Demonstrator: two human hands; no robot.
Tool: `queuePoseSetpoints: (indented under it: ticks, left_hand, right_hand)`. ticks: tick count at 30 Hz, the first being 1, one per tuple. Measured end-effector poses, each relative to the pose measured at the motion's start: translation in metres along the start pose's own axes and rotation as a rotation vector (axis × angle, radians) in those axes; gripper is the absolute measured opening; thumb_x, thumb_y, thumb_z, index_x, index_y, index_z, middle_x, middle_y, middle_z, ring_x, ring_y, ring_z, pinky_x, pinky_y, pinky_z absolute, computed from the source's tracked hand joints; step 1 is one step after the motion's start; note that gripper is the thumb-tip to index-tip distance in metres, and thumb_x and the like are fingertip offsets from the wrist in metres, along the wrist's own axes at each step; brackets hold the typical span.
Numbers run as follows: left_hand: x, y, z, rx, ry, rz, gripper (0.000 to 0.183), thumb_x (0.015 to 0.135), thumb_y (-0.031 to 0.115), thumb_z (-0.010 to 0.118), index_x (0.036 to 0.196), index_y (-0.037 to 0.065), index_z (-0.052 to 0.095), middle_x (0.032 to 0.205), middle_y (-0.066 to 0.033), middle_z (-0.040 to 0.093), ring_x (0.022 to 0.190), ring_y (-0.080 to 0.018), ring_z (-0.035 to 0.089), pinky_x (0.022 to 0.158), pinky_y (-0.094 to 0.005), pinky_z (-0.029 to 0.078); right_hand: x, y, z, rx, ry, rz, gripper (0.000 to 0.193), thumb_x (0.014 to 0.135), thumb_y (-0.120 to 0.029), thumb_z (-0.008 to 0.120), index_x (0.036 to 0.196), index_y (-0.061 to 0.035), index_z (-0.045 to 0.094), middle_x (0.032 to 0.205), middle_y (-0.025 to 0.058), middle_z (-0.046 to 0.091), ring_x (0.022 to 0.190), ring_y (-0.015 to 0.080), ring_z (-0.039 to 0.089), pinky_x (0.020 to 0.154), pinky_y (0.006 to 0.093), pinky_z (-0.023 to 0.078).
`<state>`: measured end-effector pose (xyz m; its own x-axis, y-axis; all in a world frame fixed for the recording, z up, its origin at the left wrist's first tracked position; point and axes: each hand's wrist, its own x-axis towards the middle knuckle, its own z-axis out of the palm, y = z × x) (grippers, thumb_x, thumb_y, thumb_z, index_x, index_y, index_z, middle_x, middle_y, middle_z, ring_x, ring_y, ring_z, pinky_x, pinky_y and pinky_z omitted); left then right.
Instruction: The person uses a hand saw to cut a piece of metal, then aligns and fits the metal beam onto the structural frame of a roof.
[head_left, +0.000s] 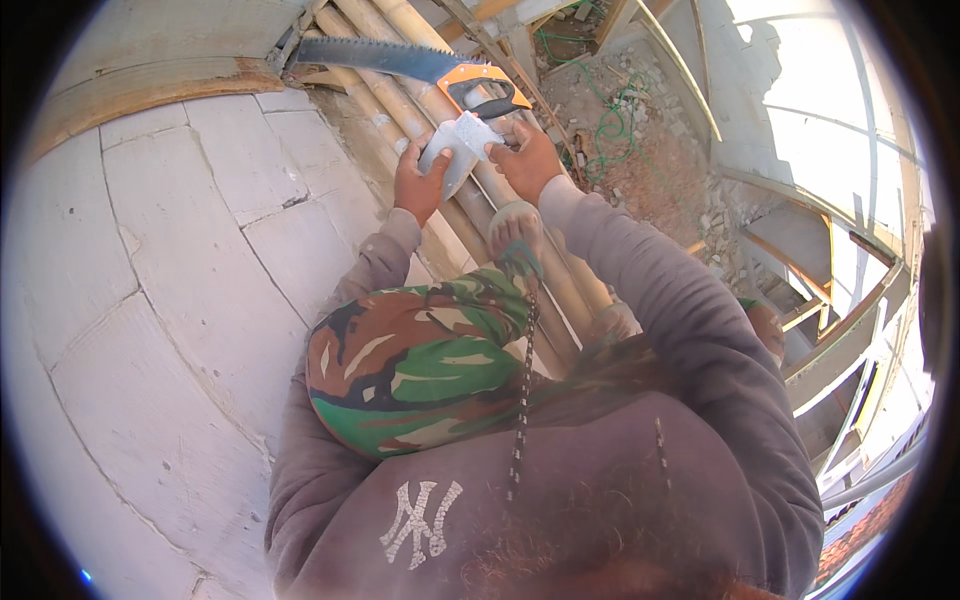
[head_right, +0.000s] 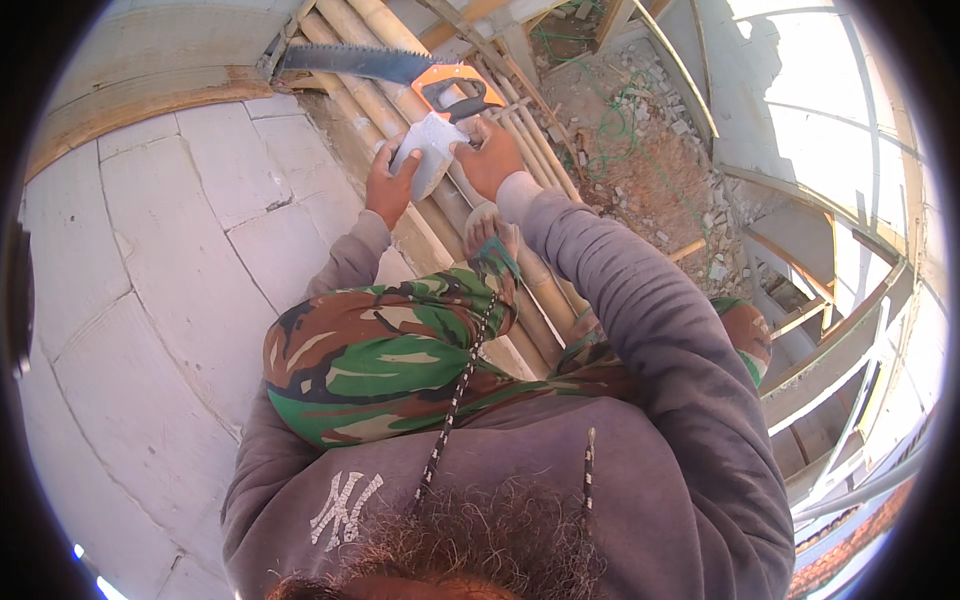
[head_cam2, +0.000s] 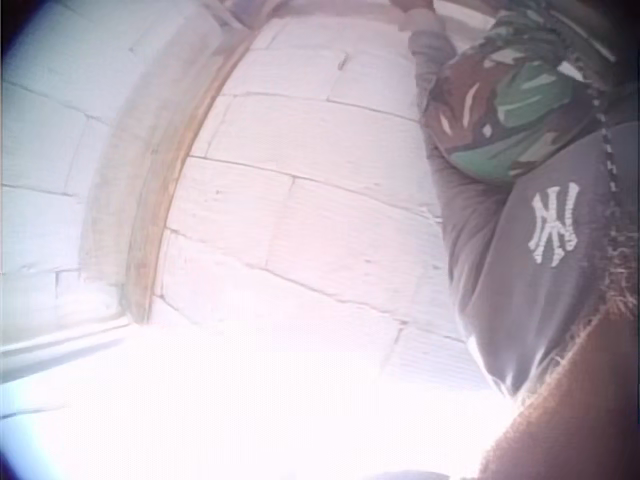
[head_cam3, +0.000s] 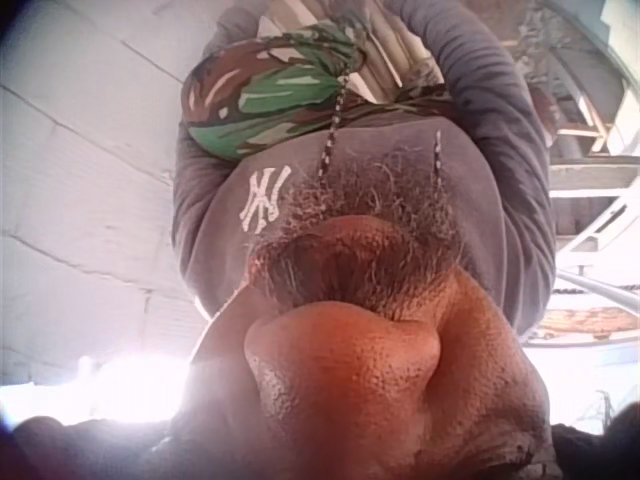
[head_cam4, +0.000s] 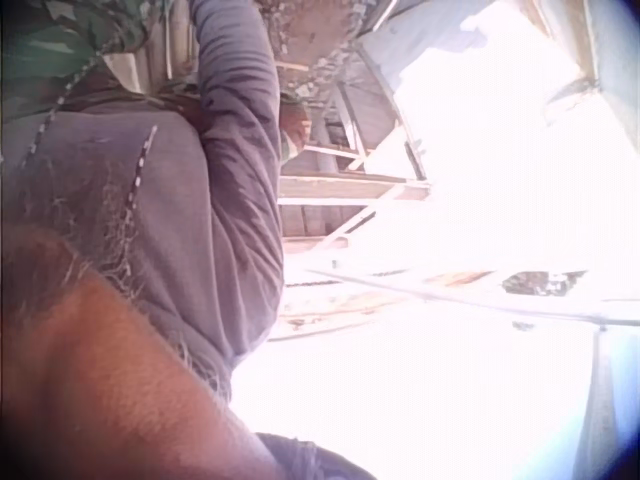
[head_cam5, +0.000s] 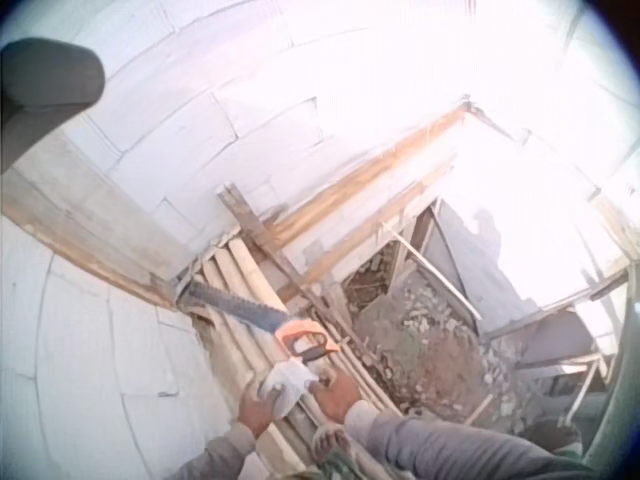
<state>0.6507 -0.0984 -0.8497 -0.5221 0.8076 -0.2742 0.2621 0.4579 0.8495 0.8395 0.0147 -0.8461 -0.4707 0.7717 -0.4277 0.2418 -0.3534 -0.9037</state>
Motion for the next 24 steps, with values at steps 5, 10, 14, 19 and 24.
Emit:
queuePoseSetpoints:
  ticks: [5,10,14,19,24]
  left_hand:
    - [0.0,0.007,-0.003,-0.17,-0.042,-0.138,0.052,0.1,0.027,0.073,0.144,0.001,0.062,0.132,-0.0118,0.068,0.118,-0.0181,0.064,0.102,-0.0341,0.052]
    - [-0.005,0.011,0.001,-0.234,-0.02,-0.196,0.054,0.1,0.025,0.074,0.146,0.001,0.061,0.133,-0.012,0.069,0.118,-0.0179,0.065,0.102,-0.0331,0.052]
    - [-0.003,0.015,-0.001,-0.235,-0.016,-0.21,0.052,0.101,0.028,0.074,0.144,0.001,0.064,0.132,-0.0105,0.07,0.117,-0.0166,0.065,0.101,-0.0317,0.052]
    - [0.003,0.017,0.003,-0.281,-0.012,-0.299,0.049,0.103,0.029,0.073,0.142,0.001,0.065,0.129,-0.0071,0.071,0.113,-0.0149,0.066,0.099,-0.0304,0.051]
    - [0.009,0.016,0.0,-0.28,0.014,-0.394,0.049,0.101,0.031,0.075,0.139,0.002,0.065,0.124,-0.0084,0.073,0.107,-0.0155,0.068,0.092,-0.0307,0.054]
  right_hand:
    - [0.017,-0.015,-0.002,-0.068,0.045,-0.039,0.033,0.09,-0.016,0.077,0.119,0.0002,0.071,0.111,0.0194,0.077,0.103,0.0314,0.074,0.094,0.0412,0.056]
    - [-0.004,-0.023,0.006,-0.42,0.029,-0.347,0.034,0.09,-0.019,0.076,0.12,-0.0062,0.066,0.116,0.0184,0.069,0.108,0.0366,0.069,0.095,0.0454,0.054]
    - [-0.013,-0.004,0.019,-0.549,0.024,-0.502,0.038,0.09,-0.023,0.076,0.122,-0.0091,0.062,0.119,0.017,0.063,0.112,0.0382,0.064,0.095,0.0488,0.053]
    - [-0.012,0.012,0.028,-0.569,0.098,-0.535,0.037,0.09,-0.022,0.077,0.121,-0.0083,0.063,0.116,0.0163,0.065,0.111,0.038,0.064,0.095,0.049,0.053]
    - [-0.006,0.008,0.029,-0.505,0.064,-0.548,0.034,0.089,-0.023,0.079,0.116,-0.0067,0.066,0.114,0.0174,0.068,0.111,0.0396,0.065,0.095,0.0494,0.053]
